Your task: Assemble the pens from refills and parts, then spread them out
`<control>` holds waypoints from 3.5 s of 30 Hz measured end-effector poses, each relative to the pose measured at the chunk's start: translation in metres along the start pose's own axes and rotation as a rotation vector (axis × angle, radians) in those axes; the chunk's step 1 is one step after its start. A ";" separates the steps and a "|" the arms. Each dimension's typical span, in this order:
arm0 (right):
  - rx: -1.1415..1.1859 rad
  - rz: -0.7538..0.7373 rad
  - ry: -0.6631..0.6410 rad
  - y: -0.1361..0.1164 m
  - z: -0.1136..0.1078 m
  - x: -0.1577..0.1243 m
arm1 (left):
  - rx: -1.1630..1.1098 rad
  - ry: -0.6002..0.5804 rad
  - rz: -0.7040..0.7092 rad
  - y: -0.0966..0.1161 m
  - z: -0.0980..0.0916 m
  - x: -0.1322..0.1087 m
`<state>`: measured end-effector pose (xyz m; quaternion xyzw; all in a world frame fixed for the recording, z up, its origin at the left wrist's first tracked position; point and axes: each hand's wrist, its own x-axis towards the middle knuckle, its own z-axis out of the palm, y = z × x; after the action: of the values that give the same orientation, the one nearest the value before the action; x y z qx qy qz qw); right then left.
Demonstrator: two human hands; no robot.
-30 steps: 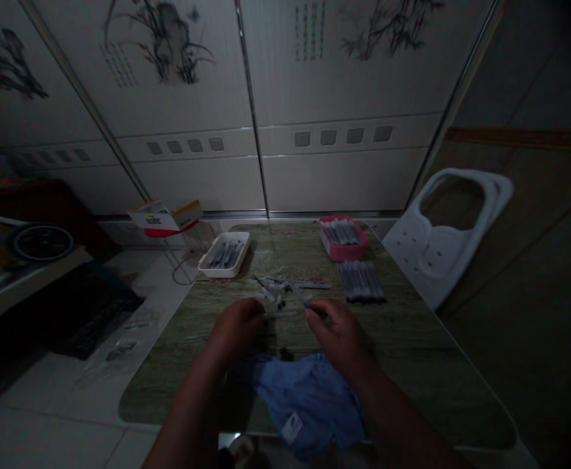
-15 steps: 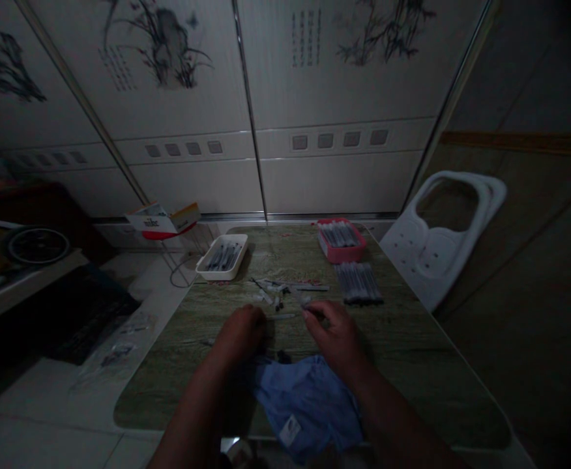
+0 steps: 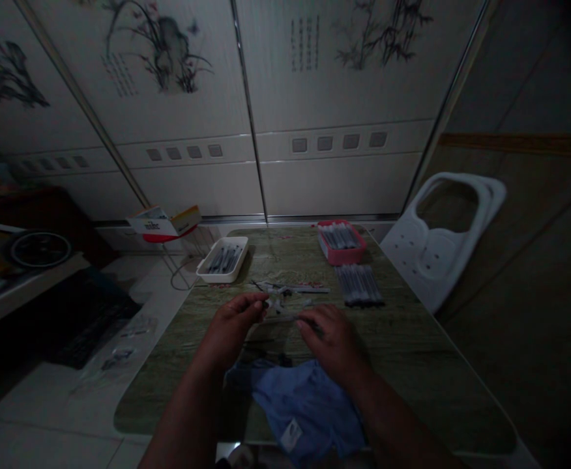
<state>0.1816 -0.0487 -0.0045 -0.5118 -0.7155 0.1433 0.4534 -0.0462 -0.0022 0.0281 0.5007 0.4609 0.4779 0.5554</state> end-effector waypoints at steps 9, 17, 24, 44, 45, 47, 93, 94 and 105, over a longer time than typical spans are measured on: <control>-0.019 -0.031 0.003 -0.003 0.001 0.000 | 0.005 -0.031 0.003 -0.001 0.003 0.001; -0.009 -0.029 0.029 -0.003 0.001 0.000 | 0.035 -0.053 -0.008 -0.003 0.002 0.001; -0.010 -0.016 0.020 -0.001 0.003 0.000 | 0.006 -0.069 0.007 -0.002 0.005 0.000; -0.024 -0.025 0.011 -0.003 0.003 -0.001 | -0.266 -0.039 -0.128 -0.002 0.015 0.000; -0.026 -0.024 0.009 -0.003 0.003 -0.001 | -0.261 -0.040 -0.127 -0.002 0.015 0.000; -0.027 -0.025 0.008 -0.002 0.003 -0.001 | -0.249 -0.046 -0.122 -0.002 0.015 -0.001; -0.055 -0.035 0.007 -0.009 0.002 -0.001 | 0.006 0.010 0.008 0.002 0.013 -0.003; -0.057 -0.038 0.007 -0.010 0.002 -0.001 | 0.009 0.018 0.009 0.002 0.014 -0.003; -0.028 -0.035 -0.014 -0.010 0.003 -0.002 | -0.164 0.048 -0.003 0.009 0.018 -0.004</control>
<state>0.1735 -0.0539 -0.0001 -0.5045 -0.7295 0.1287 0.4436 -0.0290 -0.0074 0.0385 0.4412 0.4342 0.5249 0.5843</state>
